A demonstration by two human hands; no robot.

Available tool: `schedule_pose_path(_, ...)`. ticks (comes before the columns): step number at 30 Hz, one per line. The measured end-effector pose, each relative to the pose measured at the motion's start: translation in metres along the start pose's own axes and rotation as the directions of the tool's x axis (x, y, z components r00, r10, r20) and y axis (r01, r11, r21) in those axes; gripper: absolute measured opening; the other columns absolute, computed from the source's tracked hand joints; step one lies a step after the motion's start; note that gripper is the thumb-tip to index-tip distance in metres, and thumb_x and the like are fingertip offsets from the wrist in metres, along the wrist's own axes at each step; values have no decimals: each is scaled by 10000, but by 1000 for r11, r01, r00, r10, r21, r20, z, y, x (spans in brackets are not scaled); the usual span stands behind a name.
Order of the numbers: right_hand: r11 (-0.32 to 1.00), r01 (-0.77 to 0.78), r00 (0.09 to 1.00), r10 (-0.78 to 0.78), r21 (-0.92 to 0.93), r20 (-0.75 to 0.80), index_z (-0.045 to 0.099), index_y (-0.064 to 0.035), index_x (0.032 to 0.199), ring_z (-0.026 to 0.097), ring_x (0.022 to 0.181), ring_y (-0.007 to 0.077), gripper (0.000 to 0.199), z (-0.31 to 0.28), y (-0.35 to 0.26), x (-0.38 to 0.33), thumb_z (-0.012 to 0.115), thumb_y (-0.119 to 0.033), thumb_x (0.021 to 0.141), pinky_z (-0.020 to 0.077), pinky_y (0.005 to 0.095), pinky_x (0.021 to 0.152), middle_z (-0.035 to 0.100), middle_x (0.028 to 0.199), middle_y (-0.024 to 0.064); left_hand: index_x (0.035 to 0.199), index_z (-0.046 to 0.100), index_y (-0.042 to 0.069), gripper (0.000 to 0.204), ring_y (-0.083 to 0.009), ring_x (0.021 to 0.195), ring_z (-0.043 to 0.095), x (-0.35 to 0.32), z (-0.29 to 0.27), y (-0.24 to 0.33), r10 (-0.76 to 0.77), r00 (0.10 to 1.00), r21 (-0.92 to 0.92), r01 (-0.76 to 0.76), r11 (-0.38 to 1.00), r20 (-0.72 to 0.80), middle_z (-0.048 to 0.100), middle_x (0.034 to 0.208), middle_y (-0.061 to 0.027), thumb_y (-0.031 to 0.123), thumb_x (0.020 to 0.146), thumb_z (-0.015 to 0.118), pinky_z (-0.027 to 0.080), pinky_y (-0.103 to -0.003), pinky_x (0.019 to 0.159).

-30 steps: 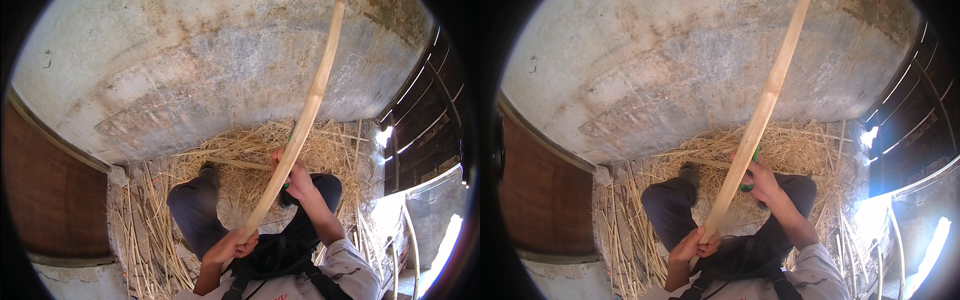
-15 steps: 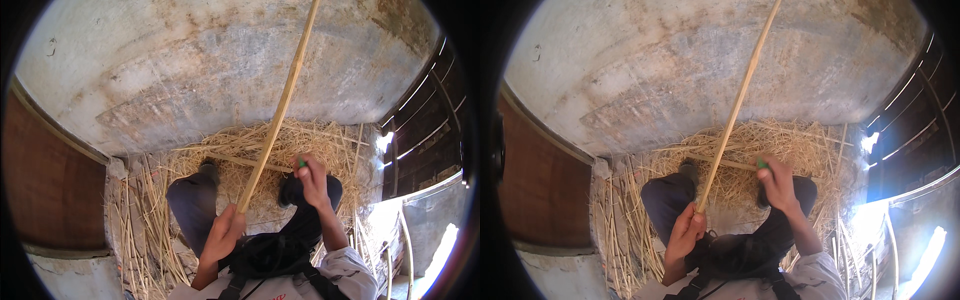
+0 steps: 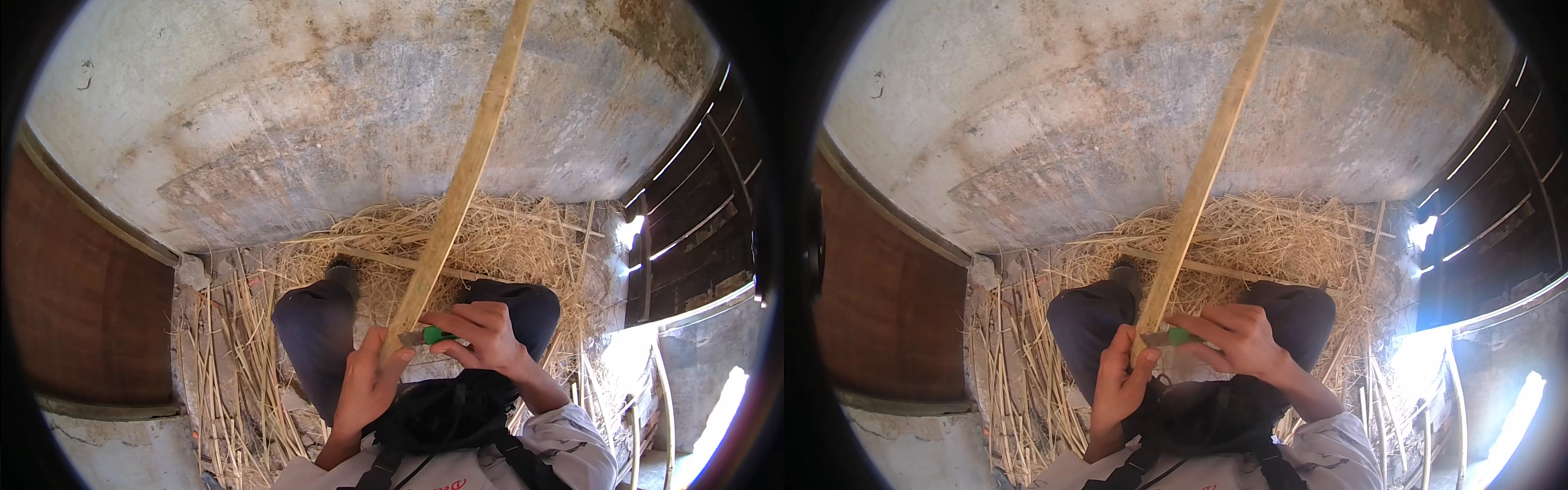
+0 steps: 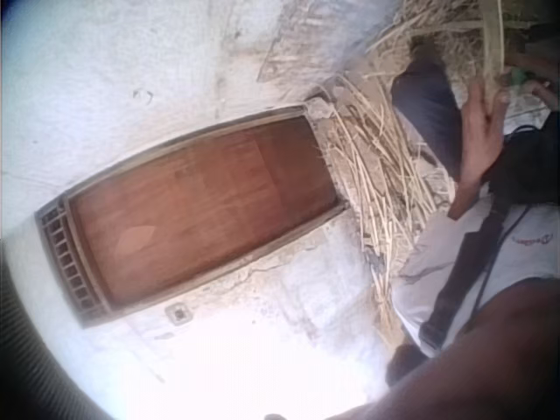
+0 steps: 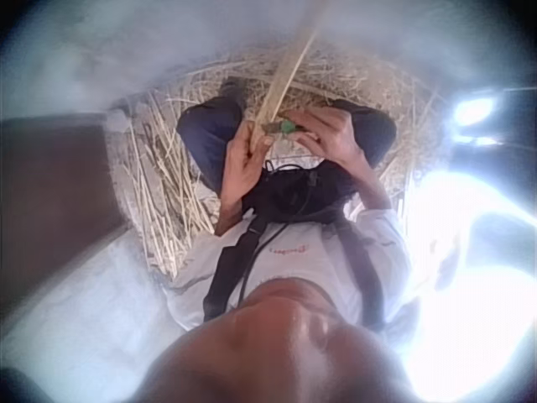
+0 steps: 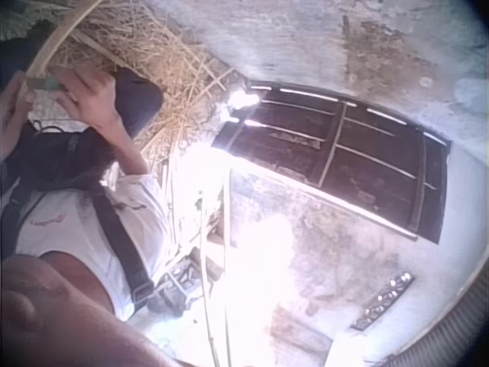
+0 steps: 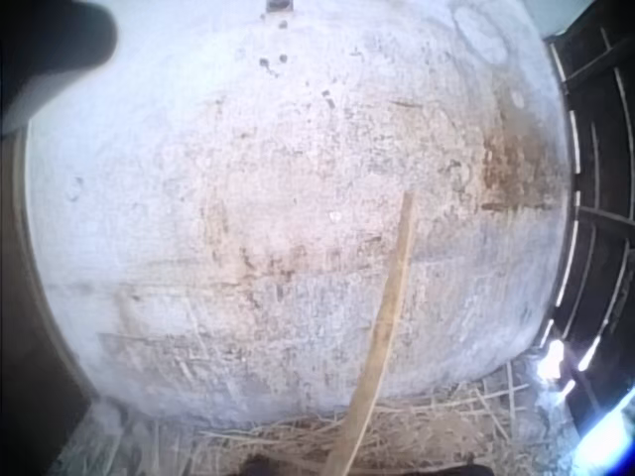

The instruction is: The person shaves a long wooden stick using a small utility knife and a machete. The person first uses the utility knife to remove thin shavings from the wood and then uses a machete to chop or scrape the surface while sitting on a floor covered in straw.

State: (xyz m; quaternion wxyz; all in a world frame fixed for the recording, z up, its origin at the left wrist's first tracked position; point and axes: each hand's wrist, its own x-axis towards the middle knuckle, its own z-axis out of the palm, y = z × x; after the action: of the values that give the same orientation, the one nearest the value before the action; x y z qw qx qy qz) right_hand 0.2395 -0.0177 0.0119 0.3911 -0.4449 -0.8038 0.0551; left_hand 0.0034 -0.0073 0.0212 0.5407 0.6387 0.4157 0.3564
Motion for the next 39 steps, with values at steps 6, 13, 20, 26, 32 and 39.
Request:
schedule_pose_path(6, 999, -12, 1000, 11, -48, -27, 747, -147, 1340, 566, 546, 158, 551, 3, -4, 0, 830, -288, 814, 481, 327, 512, 535, 703, -18, 1075, 553, -6, 152, -73, 628, 452, 0, 4, 5, 68, 996, 124, -60, 990, -63, 542, 692, -9, 121, 1067, 636, 375, -274, 568)
schedule_pose_path(13, 993, 3, 998, -12, -121, -70, 767, -142, 1304, 549, 536, 136, 525, 5, -6, 3, 837, -340, 823, 457, 308, 498, 518, 681, -34, 1081, 533, -16, 188, -224, 630, 520, 1, 1, 9, 17, 1000, 168, -12, 986, -26, 553, 692, -126, 149, 1071, 625, 413, -370, 577)
schedule_pose_path(20, 980, 25, 988, -54, -199, -145, 794, -151, 1255, 515, 518, 132, 491, 8, -5, 6, 835, -382, 823, 434, 302, 484, 497, 662, -38, 1120, 516, -26, 253, -481, 709, 668, 3, 0, 13, -48, 999, 199, 47, 979, 2, 635, 755, -245, 178, 1060, 653, 506, -469, 627)
schedule_pose_path(26, 971, -76, 977, 28, -225, -212, 798, -129, 1232, 567, 542, 162, 475, -2, 10, 14, 844, -374, 828, 466, 314, 506, 567, 683, -14, 1091, 509, -24, 238, -483, 680, 666, -4, 2, 9, -52, 999, 222, 52, 974, -6, 619, 719, -238, 169, 1065, 646, 493, -463, 593)
schedule_pose_path(32, 979, -98, 977, 61, -178, -205, 796, -118, 1220, 601, 562, 178, 466, -6, 15, 19, 847, -376, 835, 489, 326, 523, 616, 708, 0, 1054, 508, -21, 226, -406, 604, 678, -9, 0, 1, -41, 999, 218, 44, 975, -18, 604, 670, -208, 159, 1069, 644, 488, -431, 547)
schedule_pose_path(39, 986, -37, 980, 5, -161, -198, 800, -131, 1212, 569, 548, 169, 472, -6, 23, 15, 848, -402, 829, 467, 322, 509, 582, 688, -7, 1067, 528, -14, 216, -344, 581, 691, -9, -5, 1, -42, 999, 207, 43, 977, -11, 623, 662, -166, 161, 1062, 654, 498, -409, 546)
